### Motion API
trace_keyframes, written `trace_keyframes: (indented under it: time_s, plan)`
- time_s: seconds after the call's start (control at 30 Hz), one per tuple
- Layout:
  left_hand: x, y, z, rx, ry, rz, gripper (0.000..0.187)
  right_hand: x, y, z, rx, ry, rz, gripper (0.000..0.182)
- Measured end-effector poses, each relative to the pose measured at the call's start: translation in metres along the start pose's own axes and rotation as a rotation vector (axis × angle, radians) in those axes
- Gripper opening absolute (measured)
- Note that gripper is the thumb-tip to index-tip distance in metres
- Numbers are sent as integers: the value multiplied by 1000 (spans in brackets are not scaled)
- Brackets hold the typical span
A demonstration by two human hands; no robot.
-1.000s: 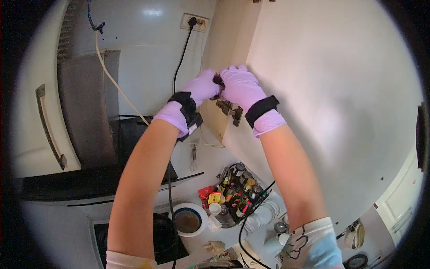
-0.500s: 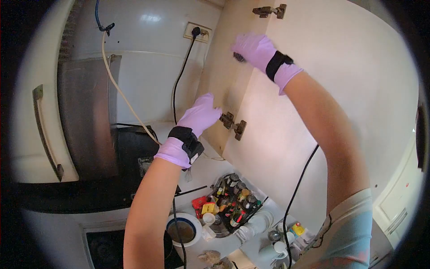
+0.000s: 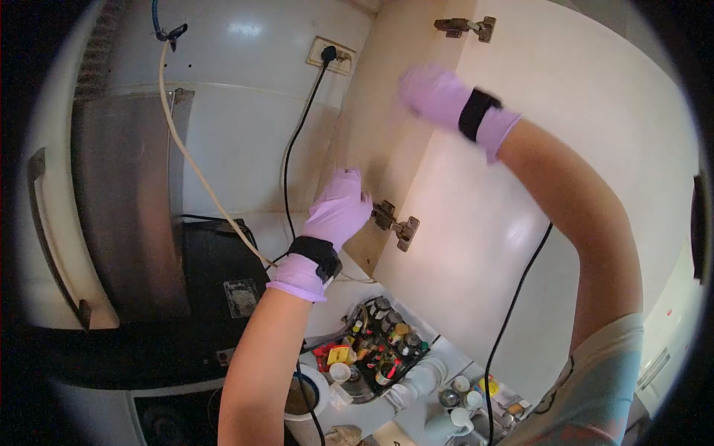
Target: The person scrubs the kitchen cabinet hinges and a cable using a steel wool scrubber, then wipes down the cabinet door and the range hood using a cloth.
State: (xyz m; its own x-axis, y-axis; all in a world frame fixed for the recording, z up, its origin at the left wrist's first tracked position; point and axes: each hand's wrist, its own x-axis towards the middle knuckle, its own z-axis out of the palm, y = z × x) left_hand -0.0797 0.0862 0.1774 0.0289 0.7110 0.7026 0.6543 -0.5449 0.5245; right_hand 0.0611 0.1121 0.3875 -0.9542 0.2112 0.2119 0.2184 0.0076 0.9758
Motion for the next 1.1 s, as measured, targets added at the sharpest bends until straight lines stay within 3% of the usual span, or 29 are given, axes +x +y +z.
trace_keyframes:
  time_s: [0.07,0.13,0.2,0.27,0.37,0.43,0.5,0.57,0.6,0.67,0.77,0.8,0.87,0.93,1.03,1.1]
  plan:
    - [0,-2,2,0,-28,-25,38,5,15,-6,-69,39,47,9]
    - [0,-3,4,37,-46,22,39,4,13,1,-167,-70,96,9]
    - [0,1,3,17,-63,8,39,-16,-28,22,182,48,-143,10]
    - [0,7,0,7,-75,-2,40,-19,-76,25,89,-304,-9,10]
    - [6,10,-3,77,-92,-7,41,-4,-35,-5,207,-227,-54,11]
    - [12,3,5,101,11,41,33,13,26,-7,67,-317,140,11]
    - [22,-13,15,93,22,54,32,21,44,-16,3,-393,195,11]
    - [26,-21,15,91,25,74,32,11,31,7,-57,-189,103,10]
    - [24,-20,12,57,16,69,32,-3,5,27,142,-118,43,8]
    - [21,-12,6,20,8,71,31,-15,-58,28,166,-195,-131,8]
    - [20,-4,3,49,-15,62,30,-3,-68,-12,195,-329,-133,8]
    - [22,-7,8,26,6,108,30,-3,-47,6,181,-123,-197,7]
    - [27,-15,19,-1,19,155,29,18,-9,-15,-21,-313,39,7]
    - [32,-28,30,-37,39,194,28,43,32,-27,-114,-551,142,8]
    - [36,-37,34,-50,66,173,28,32,29,-21,-163,-395,12,8]
    - [32,-34,31,-69,23,179,28,10,-14,-5,-70,-347,-90,10]
